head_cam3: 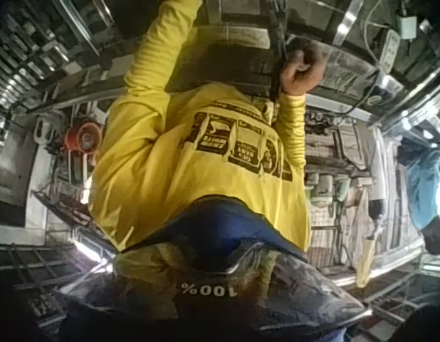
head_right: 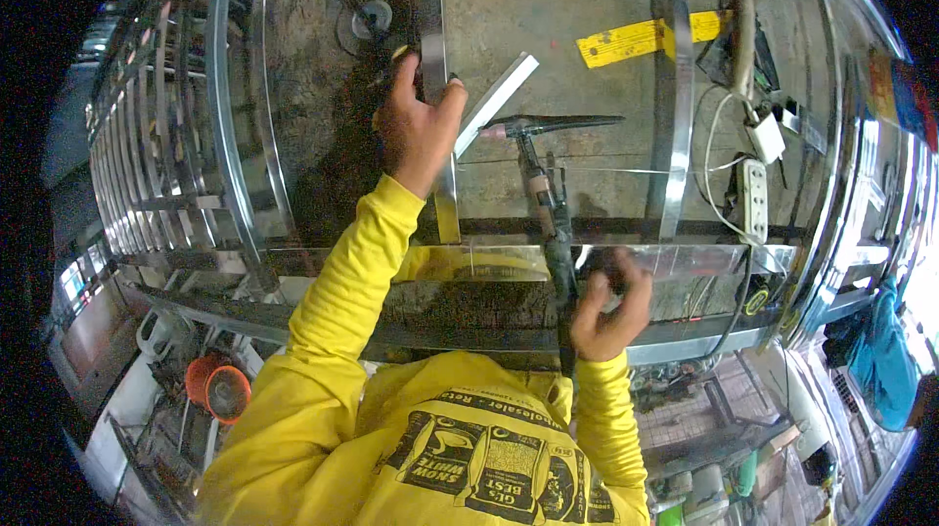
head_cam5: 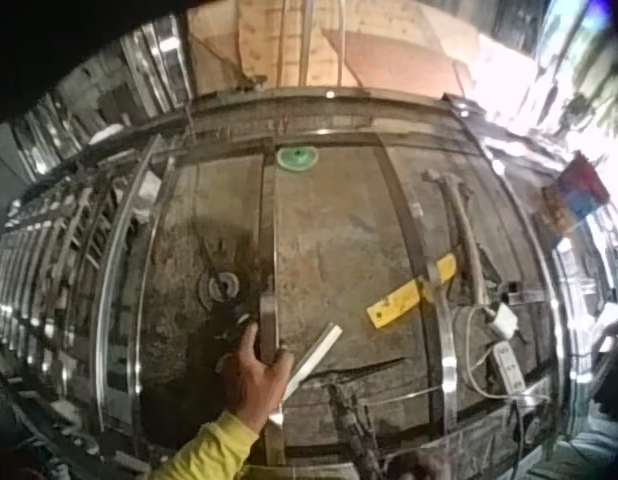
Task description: The person welds a metal frame using a welding torch, measures the frame with a tape measure, and gathers metal bars before carrying them away.
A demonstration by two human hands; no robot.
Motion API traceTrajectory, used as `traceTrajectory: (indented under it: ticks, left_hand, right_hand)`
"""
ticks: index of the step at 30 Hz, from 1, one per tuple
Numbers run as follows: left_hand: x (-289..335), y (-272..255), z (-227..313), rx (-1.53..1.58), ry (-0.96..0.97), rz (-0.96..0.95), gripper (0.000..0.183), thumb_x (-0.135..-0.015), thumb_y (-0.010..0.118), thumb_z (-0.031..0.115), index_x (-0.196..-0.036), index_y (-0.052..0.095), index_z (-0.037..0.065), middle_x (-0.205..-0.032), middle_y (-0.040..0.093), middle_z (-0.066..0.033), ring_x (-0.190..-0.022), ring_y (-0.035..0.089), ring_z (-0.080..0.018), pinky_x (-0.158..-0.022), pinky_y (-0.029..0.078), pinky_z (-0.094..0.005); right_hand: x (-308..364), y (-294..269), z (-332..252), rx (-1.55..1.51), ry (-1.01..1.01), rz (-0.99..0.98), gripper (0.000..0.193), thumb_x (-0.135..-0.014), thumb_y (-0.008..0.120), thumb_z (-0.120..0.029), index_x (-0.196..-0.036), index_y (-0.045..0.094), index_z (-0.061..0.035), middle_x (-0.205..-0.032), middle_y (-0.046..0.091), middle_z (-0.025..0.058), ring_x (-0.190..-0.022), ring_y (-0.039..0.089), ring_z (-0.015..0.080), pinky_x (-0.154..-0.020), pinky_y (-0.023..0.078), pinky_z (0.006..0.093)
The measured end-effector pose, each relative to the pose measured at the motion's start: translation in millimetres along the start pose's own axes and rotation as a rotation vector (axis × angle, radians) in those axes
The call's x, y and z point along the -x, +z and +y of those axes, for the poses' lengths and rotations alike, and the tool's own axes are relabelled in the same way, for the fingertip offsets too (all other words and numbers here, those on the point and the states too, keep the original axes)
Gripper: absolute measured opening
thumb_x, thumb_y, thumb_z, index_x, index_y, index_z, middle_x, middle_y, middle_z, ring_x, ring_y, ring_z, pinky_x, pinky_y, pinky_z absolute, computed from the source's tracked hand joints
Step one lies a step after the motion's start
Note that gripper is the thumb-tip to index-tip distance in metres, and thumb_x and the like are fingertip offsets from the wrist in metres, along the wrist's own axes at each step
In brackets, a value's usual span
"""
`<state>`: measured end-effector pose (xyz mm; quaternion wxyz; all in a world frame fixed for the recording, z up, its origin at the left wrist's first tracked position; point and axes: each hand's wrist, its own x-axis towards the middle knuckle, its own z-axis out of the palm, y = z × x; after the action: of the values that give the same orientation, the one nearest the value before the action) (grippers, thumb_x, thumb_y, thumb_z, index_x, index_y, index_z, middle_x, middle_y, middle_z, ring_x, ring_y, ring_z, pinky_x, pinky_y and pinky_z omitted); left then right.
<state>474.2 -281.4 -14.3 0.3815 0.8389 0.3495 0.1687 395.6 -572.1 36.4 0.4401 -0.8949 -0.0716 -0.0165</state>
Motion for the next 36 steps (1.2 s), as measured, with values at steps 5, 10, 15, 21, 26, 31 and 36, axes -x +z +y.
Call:
traceTrajectory:
  ticks: [5,10,15,21,26,31,36]
  left_hand:
    - [-3,1,0,0.075,-0.04,-0.126,0.033,-0.085,0.071,0.022,-0.108,0.066,-0.001,-0.088,0.074,-0.0151,-0.078,0.072,-0.0275,-0.077,0.054,-0.0376]
    - [-4,4,-2,0.127,-0.113,-0.147,0.03,-0.086,0.072,0.023,-0.103,0.067,0.0,-0.085,0.073,-0.0134,-0.075,0.071,-0.0248,-0.073,0.054,-0.0352]
    - [-2,7,-4,0.099,-0.092,-0.134,0.027,-0.086,0.073,0.023,-0.1,0.068,0.001,-0.08,0.073,-0.011,-0.069,0.071,-0.0214,-0.068,0.054,-0.0343]
    - [-3,10,-2,0.14,-0.026,-0.088,0.028,-0.084,0.071,0.026,-0.101,0.066,0.003,-0.072,0.069,-0.0162,-0.063,0.068,-0.0371,-0.059,0.053,-0.0434]
    - [-5,10,-5,0.095,-0.086,-0.132,0.024,-0.087,0.074,0.02,-0.101,0.067,0.002,-0.076,0.071,-0.0086,-0.065,0.068,-0.019,-0.064,0.052,-0.0339]
    - [-1,16,-10,0.172,-0.119,-0.112,0.059,-0.083,0.075,0.035,-0.129,0.064,-0.001,-0.084,0.072,-0.0228,-0.074,0.073,-0.0363,-0.067,0.057,-0.0425]
    - [6,9,-13,0.076,-0.046,-0.101,0.063,-0.084,0.072,0.03,-0.141,0.058,0.006,-0.079,0.071,-0.0185,-0.065,0.07,-0.0353,-0.059,0.055,-0.044]
  right_hand:
    - [-24,20,29,0.357,-0.17,0.045,0.02,-0.096,0.063,-0.014,-0.109,0.07,0.0005,-0.094,0.07,0.0174,-0.075,0.066,0.0349,-0.07,0.052,0.0399]
    - [-21,27,36,0.397,-0.196,0.072,0.02,-0.097,0.062,-0.016,-0.106,0.07,-0.0011,-0.092,0.069,0.0157,-0.075,0.064,0.0337,-0.067,0.05,0.0403]
    - [-18,28,40,0.429,-0.199,0.09,0.023,-0.098,0.06,-0.021,-0.107,0.07,-0.0017,-0.089,0.067,0.0143,-0.074,0.063,0.0329,-0.066,0.049,0.0406]
    - [-19,28,45,0.43,-0.239,0.09,0.028,-0.099,0.058,-0.025,-0.106,0.07,-0.0011,-0.087,0.066,0.0143,-0.073,0.062,0.0331,-0.065,0.049,0.0397]
    - [-21,29,42,0.441,-0.23,0.092,0.029,-0.099,0.057,-0.025,-0.106,0.07,-0.0004,-0.086,0.066,0.014,-0.073,0.063,0.0339,-0.065,0.049,0.0411]
    - [-11,22,52,0.447,-0.242,0.084,0.032,-0.099,0.056,-0.028,-0.105,0.07,0.0001,-0.096,0.07,0.0174,-0.086,0.067,0.0385,-0.078,0.053,0.0435]
    - [-19,16,25,0.371,-0.17,-0.024,0.021,-0.093,0.057,-0.014,-0.104,0.065,0.0033,-0.089,0.066,0.0185,-0.075,0.064,0.0369,-0.069,0.051,0.0433]
